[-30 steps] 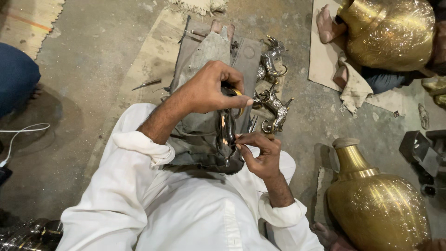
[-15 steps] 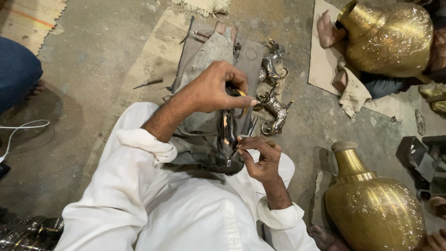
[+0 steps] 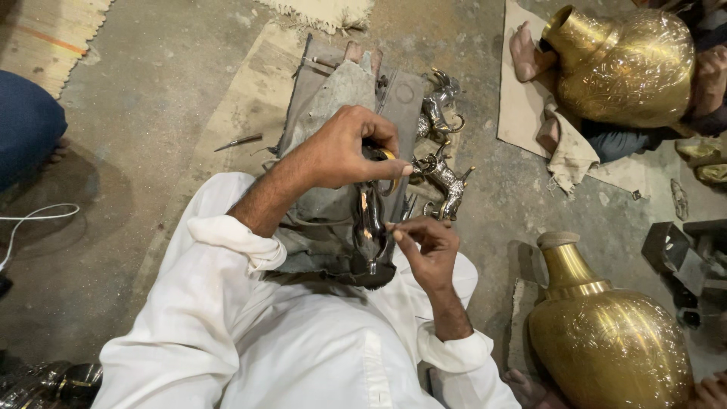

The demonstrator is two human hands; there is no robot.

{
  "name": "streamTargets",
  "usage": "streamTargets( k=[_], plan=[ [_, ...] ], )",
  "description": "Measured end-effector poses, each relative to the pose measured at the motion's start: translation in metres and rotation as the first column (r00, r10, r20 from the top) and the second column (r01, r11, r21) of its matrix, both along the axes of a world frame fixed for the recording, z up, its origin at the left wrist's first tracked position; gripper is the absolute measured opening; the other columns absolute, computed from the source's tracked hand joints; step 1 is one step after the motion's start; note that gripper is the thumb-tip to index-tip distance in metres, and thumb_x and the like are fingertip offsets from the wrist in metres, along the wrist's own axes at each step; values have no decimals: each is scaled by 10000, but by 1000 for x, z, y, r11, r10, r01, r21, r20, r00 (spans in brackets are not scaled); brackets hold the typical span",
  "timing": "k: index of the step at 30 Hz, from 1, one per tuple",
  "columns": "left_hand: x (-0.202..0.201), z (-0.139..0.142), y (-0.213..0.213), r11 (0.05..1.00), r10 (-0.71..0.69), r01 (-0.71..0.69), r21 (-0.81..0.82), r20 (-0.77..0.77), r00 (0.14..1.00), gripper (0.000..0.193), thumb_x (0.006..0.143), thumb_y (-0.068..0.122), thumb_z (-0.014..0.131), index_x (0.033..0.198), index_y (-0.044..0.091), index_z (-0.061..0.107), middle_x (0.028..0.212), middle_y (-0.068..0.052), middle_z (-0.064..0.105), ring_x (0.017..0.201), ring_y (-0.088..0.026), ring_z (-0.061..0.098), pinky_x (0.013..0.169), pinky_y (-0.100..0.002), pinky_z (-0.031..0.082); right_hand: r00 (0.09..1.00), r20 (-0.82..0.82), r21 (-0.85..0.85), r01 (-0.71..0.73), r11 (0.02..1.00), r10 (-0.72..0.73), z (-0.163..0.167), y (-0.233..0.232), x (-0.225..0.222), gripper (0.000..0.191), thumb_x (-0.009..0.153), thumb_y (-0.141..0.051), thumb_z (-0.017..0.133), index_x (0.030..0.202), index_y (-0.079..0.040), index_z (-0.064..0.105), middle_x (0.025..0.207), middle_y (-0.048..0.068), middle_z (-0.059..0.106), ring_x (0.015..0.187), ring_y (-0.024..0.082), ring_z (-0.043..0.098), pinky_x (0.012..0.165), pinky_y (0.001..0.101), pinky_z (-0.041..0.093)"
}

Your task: The person sits on the floor holding a silvered metal animal figurine and rubs and buffs its surface and legs by hand, turning the figurine over to work different sides, with other finished figurines beside them.

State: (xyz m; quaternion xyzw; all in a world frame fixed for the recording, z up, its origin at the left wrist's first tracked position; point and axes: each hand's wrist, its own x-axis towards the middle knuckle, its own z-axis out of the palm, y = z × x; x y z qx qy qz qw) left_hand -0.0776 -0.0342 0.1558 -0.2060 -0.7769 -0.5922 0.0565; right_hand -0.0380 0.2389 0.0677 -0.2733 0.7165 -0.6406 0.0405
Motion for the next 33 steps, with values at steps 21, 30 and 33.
streamTargets(
  k=[21, 30, 33],
  plan=[
    [8, -5, -4, 998, -19, 18, 53, 13, 1000, 312, 811, 312, 828, 781, 20, 723, 698, -13, 696, 686, -74, 621, 660, -277, 514, 986, 79, 226, 123, 966, -144, 26, -39, -23, 88, 957, -46, 741, 1016, 20, 737, 898, 21, 736, 766, 39, 671, 649, 197, 552],
    [10, -3, -6, 998, -37, 37, 60, 4, 999, 298, 819, 285, 833, 789, 8, 725, 705, -23, 702, 702, -70, 615, 682, -274, 514, 992, 51, 252, 102, 962, -118, 26, -34, -23, 93, 934, -34, 757, 1013, 15, 749, 919, 39, 754, 773, 55, 681, 643, 210, 556],
    [11, -2, -6, 998, -37, 37, 60, 9, 999, 290, 823, 277, 830, 791, 7, 726, 707, -22, 702, 709, -68, 617, 694, -270, 517, 993, 49, 249, 88, 964, -104, 27, -33, -22, 97, 930, -37, 761, 1014, 11, 751, 929, 41, 763, 792, 55, 698, 668, 209, 579]
  ],
)
